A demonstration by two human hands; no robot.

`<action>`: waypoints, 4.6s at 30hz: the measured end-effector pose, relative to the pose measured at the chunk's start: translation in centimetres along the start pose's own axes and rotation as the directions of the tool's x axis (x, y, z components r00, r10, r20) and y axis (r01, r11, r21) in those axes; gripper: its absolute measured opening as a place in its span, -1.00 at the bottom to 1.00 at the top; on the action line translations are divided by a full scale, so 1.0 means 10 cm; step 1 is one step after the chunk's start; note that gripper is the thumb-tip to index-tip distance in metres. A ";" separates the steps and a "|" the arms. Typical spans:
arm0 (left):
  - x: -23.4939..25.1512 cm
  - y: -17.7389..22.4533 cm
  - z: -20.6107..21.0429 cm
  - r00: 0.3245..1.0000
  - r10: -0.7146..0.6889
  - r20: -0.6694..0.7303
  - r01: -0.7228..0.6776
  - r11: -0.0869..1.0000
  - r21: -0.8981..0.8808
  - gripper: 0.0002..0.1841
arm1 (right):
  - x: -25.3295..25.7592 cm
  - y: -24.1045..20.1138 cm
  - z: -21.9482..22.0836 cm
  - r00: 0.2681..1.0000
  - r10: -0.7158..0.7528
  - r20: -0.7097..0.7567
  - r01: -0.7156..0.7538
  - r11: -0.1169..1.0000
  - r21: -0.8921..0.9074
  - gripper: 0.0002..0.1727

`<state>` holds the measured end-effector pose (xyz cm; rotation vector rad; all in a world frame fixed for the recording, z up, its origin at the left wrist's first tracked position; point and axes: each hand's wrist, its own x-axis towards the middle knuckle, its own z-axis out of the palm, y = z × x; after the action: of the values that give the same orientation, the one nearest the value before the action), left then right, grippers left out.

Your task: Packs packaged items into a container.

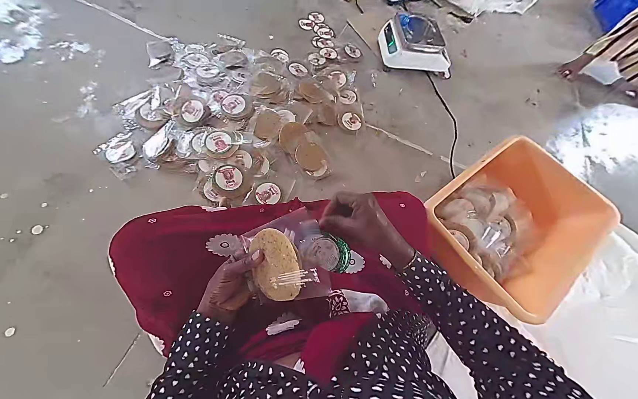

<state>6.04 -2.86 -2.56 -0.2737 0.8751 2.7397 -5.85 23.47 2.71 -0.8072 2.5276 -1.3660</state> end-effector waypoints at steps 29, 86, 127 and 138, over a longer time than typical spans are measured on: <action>-0.26 -0.16 0.23 0.968 0.011 -0.252 -0.013 1.000 -0.006 -0.75 | -0.52 0.02 -0.41 0.856 0.373 -0.359 -0.301 0.923 0.241 -0.90; -0.15 -0.41 0.39 0.977 -0.010 -0.214 0.030 0.995 0.092 -0.71 | -0.65 -0.54 0.23 0.935 0.343 -0.091 -0.249 0.816 0.522 -0.37; 0.70 0.42 -0.25 0.967 0.245 -0.074 -0.214 0.933 0.289 -0.56 | 1.96 -0.15 1.04 0.706 0.671 0.225 -0.364 0.617 -0.698 0.02; 0.70 0.45 -0.20 0.966 0.236 -0.107 -0.202 0.944 0.259 -0.51 | 2.10 1.37 1.16 0.819 0.547 0.176 -0.480 0.819 -0.314 -0.61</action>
<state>-1.74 -6.26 -3.50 -0.3369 1.3467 2.7957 -24.39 9.96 -12.70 -0.2551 2.4740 -0.7163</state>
